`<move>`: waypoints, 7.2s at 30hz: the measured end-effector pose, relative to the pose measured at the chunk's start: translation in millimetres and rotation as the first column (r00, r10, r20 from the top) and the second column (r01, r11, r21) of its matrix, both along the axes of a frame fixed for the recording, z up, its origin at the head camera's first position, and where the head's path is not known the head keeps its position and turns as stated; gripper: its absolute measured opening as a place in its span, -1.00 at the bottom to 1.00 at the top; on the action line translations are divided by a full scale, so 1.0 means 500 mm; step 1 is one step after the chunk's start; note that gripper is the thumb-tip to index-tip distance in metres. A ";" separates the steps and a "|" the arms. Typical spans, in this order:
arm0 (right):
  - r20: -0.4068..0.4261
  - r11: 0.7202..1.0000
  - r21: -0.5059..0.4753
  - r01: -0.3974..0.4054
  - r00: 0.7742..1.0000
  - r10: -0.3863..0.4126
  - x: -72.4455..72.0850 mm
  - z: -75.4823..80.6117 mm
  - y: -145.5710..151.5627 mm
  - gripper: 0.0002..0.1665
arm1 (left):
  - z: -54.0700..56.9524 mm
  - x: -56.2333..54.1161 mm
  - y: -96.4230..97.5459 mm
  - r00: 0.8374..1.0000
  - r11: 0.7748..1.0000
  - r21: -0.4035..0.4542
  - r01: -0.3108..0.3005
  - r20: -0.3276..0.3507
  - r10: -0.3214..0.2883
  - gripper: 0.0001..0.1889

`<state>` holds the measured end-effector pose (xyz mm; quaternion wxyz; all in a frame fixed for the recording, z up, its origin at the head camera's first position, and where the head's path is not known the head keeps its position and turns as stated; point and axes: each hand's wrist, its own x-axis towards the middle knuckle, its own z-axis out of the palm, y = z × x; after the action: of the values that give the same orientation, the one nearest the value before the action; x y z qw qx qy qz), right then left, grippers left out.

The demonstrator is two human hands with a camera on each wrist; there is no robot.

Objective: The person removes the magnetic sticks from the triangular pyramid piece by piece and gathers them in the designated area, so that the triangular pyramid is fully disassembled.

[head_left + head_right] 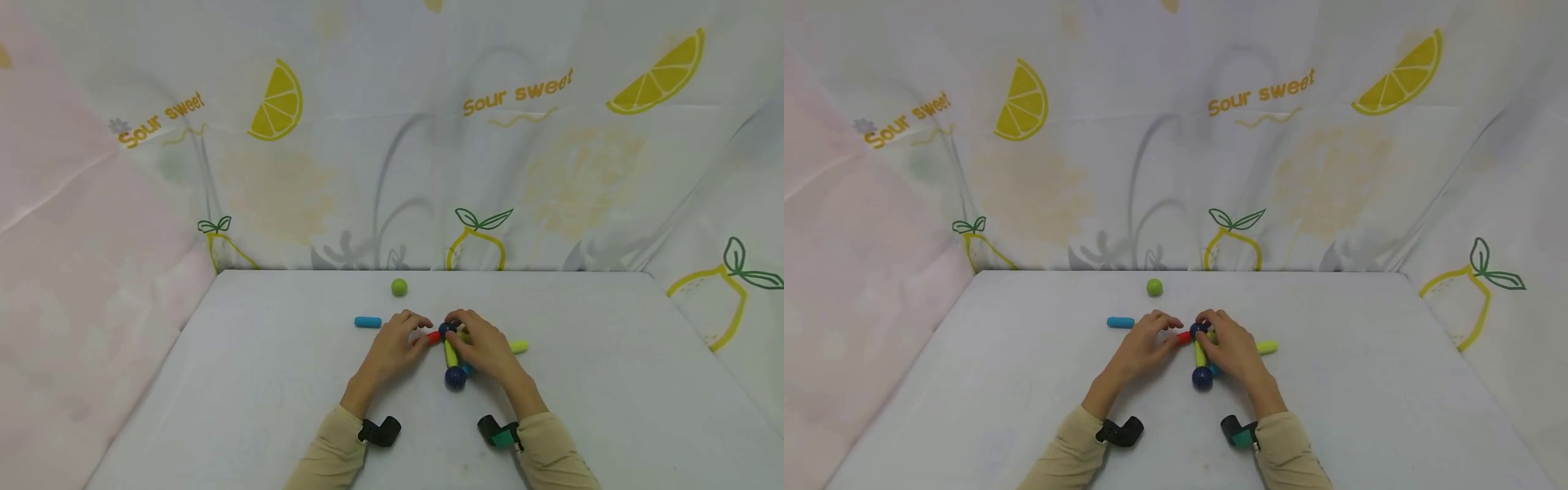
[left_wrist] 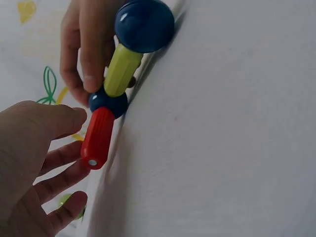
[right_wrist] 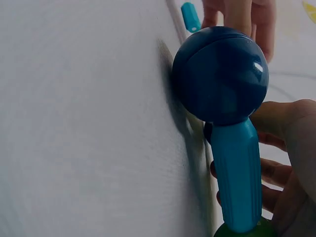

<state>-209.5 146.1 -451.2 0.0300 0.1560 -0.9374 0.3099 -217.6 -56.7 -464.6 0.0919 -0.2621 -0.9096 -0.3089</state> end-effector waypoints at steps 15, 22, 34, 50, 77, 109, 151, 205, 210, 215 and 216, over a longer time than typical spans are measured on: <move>0.017 0.998 0.034 0.050 0.999 -0.050 0.003 -0.001 -0.009 -0.65 | -0.005 0.014 0.023 0.988 0.996 -0.013 -0.085 0.128 0.086 -0.73; 0.038 0.997 0.049 0.063 0.997 -0.065 0.004 0.001 -0.010 -0.62 | -0.004 0.012 0.020 0.994 0.999 -0.005 -0.037 0.105 0.037 -0.76; 0.053 0.997 0.057 0.059 0.997 -0.062 0.004 0.002 -0.009 -0.63 | -0.005 0.012 0.014 0.996 1.000 -0.018 0.001 0.089 0.001 -0.77; 0.084 0.997 0.055 0.049 0.995 -0.054 0.007 0.007 -0.006 -0.62 | 0.007 0.015 -0.005 0.996 1.000 -0.022 -0.013 0.088 0.015 -0.77; 0.074 0.995 0.071 -0.069 0.995 0.064 0.008 0.019 0.020 -0.64 | 0.043 -0.015 -0.116 0.992 0.998 0.054 -0.041 0.123 0.034 -0.78; 0.146 1.000 0.018 0.006 0.989 -0.008 0.004 0.009 0.027 -0.78 | 0.033 -0.022 -0.170 0.988 0.994 0.028 -0.108 0.113 0.104 -0.77; 0.092 0.992 0.013 -0.122 0.988 0.121 0.009 -0.002 0.007 -0.81 | -0.011 0.013 0.025 0.974 0.982 0.121 0.148 0.152 -0.166 -0.66; 0.067 0.999 0.051 -0.002 0.998 -0.001 0.010 0.004 0.019 -0.82 | -0.003 0.012 0.009 0.976 0.981 0.180 0.076 0.187 -0.110 -0.71; 0.001 0.998 0.060 -0.025 1.000 0.025 0.014 0.008 0.018 -0.81 | -0.006 0.010 0.007 0.976 0.982 0.173 0.077 0.188 -0.110 -0.71; -0.066 0.997 0.037 -0.072 0.995 0.074 0.024 0.026 0.005 -0.88 | -0.007 0.008 0.005 0.983 0.982 0.162 0.093 0.139 -0.116 -0.72; -0.059 0.996 0.034 -0.084 0.995 0.086 0.028 0.030 0.001 -0.90 | -0.007 0.008 0.005 0.985 0.982 0.160 0.096 0.127 -0.117 -0.73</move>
<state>-195.6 146.8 -436.1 0.0426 0.2057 -0.9332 0.2914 -213.8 -54.3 -468.3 0.0327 -0.2811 -0.8719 -0.3996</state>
